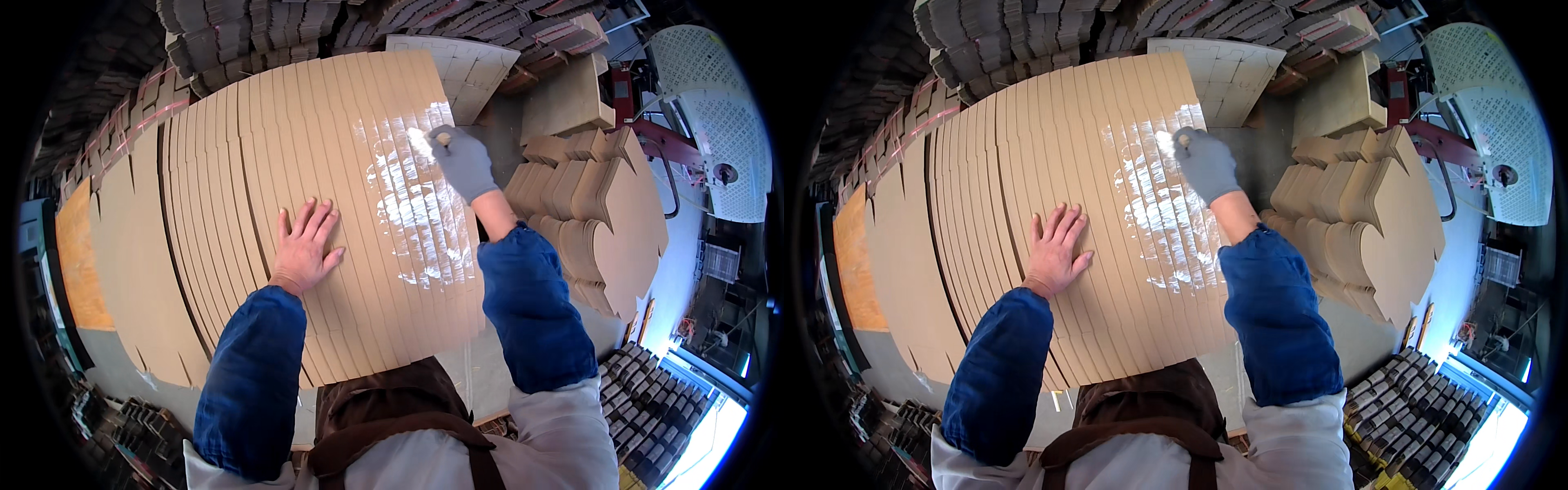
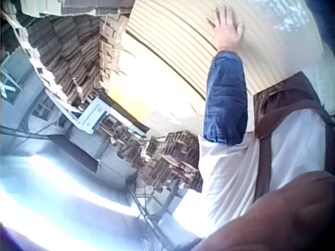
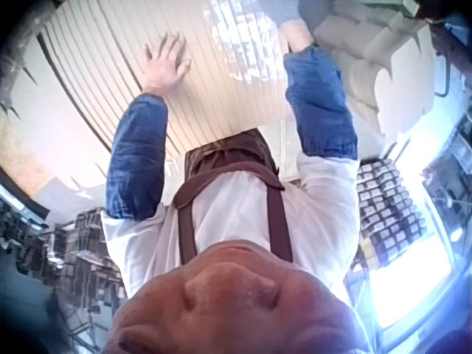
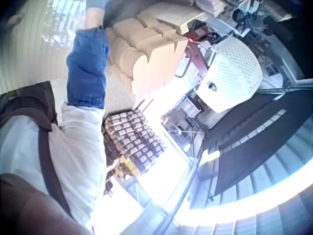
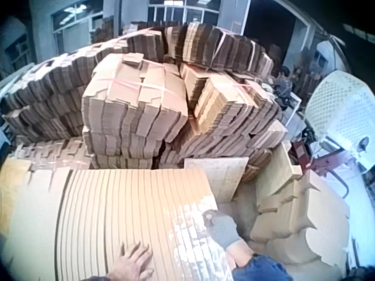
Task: The person aligns a stack of corrugated cardboard sheets on a workbench. They then use a brush to apply a white adhesive substance onto the surface of the cardboard, spreading it evenly across the material.
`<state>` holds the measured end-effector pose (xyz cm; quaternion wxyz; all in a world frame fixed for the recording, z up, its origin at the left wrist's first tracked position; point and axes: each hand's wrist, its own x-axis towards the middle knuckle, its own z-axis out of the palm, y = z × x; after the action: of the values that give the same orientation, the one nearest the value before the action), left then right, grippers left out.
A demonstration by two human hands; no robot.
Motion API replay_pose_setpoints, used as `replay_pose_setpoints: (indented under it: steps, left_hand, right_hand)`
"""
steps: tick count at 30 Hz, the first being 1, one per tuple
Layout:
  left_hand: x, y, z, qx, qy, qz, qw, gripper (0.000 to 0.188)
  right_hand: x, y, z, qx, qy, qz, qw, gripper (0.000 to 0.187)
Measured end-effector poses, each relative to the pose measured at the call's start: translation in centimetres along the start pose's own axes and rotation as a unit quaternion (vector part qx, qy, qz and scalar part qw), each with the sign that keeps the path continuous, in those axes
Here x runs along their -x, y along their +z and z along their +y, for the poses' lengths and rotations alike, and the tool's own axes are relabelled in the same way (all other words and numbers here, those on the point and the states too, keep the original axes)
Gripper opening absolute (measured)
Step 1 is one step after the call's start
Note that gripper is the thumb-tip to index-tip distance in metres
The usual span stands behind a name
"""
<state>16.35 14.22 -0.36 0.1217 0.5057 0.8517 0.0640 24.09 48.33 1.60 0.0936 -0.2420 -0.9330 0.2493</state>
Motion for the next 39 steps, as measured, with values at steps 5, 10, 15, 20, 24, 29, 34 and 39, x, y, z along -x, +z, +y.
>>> replay_pose_setpoints:
  steps: [5, 10, 15, 20, 24, 29, 34, 39]
  left_hand:
    - [0.8, 0.5, -0.4, -0.014, -0.002, 0.003, 1.000, 0.072]
    - [0.7, 0.0, -0.1, -0.017, -0.007, -0.008, 1.000, 0.073]
    - [0.6, 0.0, 0.1, -0.025, -0.013, -0.008, 1.000, 0.073]
    - [0.5, 0.1, 0.4, -0.032, -0.015, -0.011, 0.999, 0.072]
    - [0.4, 0.3, 0.3, -0.041, -0.010, -0.008, 0.999, 0.072]
    - [0.5, 0.4, 0.4, -0.038, -0.014, -0.011, 0.999, 0.072]
    - [0.4, 0.6, 0.2, -0.049, -0.008, 0.004, 0.999, 0.073]
    - [0.6, 0.7, 0.2, -0.049, -0.014, -0.007, 0.999, 0.072]
  right_hand:
    - [3.7, -1.9, -1.6, -0.034, -0.001, 0.051, 0.998, 0.016]
    - [8.5, 0.0, -2.6, 0.035, -0.022, 0.009, 0.999, 0.013]
    - [12.0, -1.9, -2.9, 0.044, -0.054, 0.060, 0.996, 0.021]
    - [12.3, -1.2, -1.2, 0.086, -0.015, 0.031, 0.996, 0.022]
    - [12.8, -0.5, -4.9, 0.027, -0.114, 0.045, 0.992, 0.020]
    - [9.9, -3.0, 2.8, 0.042, 0.025, 0.079, 0.996, 0.013]
    - [14.9, -3.5, 1.3, -0.058, 0.061, 0.074, 0.994, 0.016]
    - [16.7, -4.3, 3.6, -0.095, 0.090, 0.107, 0.986, 0.015]
